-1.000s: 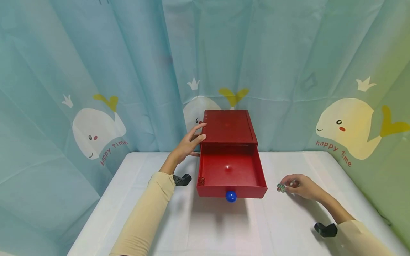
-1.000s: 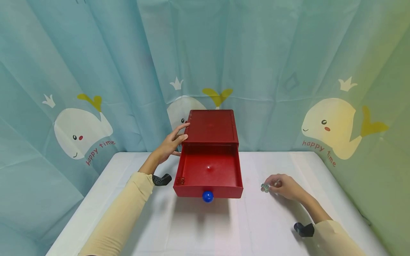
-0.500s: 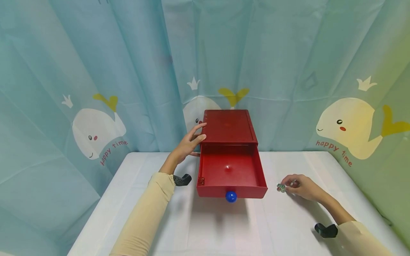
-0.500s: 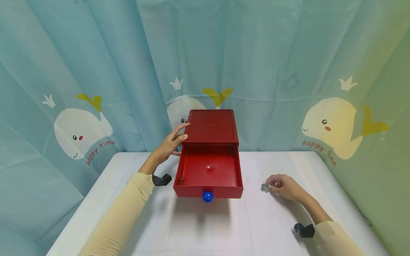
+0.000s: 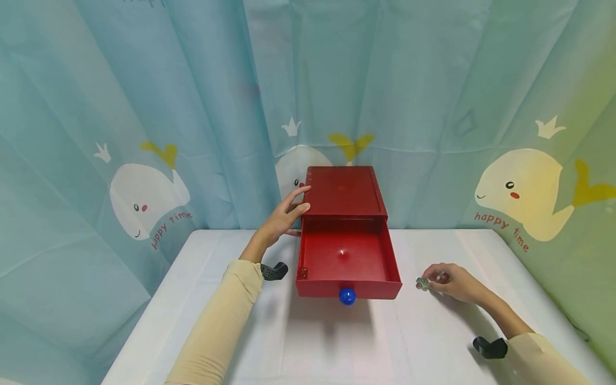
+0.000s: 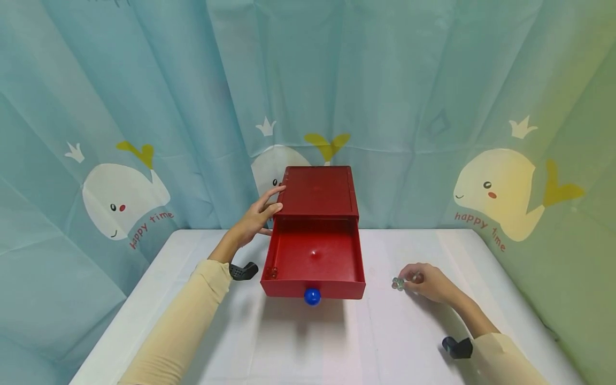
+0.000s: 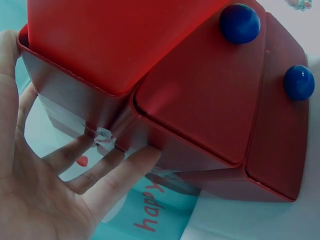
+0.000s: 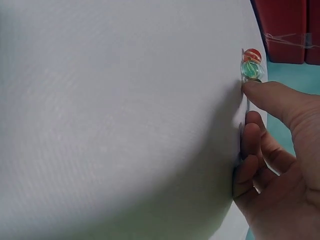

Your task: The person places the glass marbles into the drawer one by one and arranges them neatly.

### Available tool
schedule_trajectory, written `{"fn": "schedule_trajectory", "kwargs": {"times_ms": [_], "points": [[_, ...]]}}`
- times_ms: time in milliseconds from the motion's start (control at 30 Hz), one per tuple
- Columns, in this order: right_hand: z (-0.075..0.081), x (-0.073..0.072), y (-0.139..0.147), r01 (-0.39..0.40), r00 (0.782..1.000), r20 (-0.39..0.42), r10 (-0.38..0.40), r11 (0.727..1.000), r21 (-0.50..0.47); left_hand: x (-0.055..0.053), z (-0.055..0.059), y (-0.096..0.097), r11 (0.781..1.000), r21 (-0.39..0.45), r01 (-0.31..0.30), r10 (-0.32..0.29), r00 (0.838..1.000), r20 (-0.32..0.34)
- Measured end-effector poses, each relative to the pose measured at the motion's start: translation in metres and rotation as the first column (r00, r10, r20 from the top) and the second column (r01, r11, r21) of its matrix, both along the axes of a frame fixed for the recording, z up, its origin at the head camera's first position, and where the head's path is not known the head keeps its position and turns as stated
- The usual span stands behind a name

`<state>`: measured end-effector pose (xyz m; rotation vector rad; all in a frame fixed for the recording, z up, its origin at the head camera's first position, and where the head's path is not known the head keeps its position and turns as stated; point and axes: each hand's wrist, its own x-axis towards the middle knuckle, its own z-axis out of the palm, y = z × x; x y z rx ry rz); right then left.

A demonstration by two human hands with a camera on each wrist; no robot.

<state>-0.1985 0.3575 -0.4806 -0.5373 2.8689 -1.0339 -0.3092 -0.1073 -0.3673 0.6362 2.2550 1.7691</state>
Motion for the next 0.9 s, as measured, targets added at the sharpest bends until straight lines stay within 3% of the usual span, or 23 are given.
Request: {"fn": "schedule_trajectory", "kwargs": {"times_ms": [167,500,700,900], "points": [[0.006,0.000,-0.001,-0.018,1.000,0.013,0.018,1.000,0.004,0.001,0.000,0.000,1.000,0.002,0.007,-0.007,1.000,-0.006],[0.022,-0.003,0.004,-0.161,0.985,-0.064,0.162,0.987,0.020,0.001,-0.002,0.000,1.000,0.013,0.013,-0.013,1.000,-0.002],[0.048,-0.005,0.008,-0.206,0.967,-0.139,0.214,0.976,0.074,0.002,-0.002,0.000,1.000,0.014,0.008,-0.008,1.000,-0.002],[0.073,-0.007,0.011,-0.173,0.972,-0.139,0.187,0.979,0.106,0.002,-0.002,-0.001,1.000,0.012,0.010,-0.010,1.000,-0.005]]}}
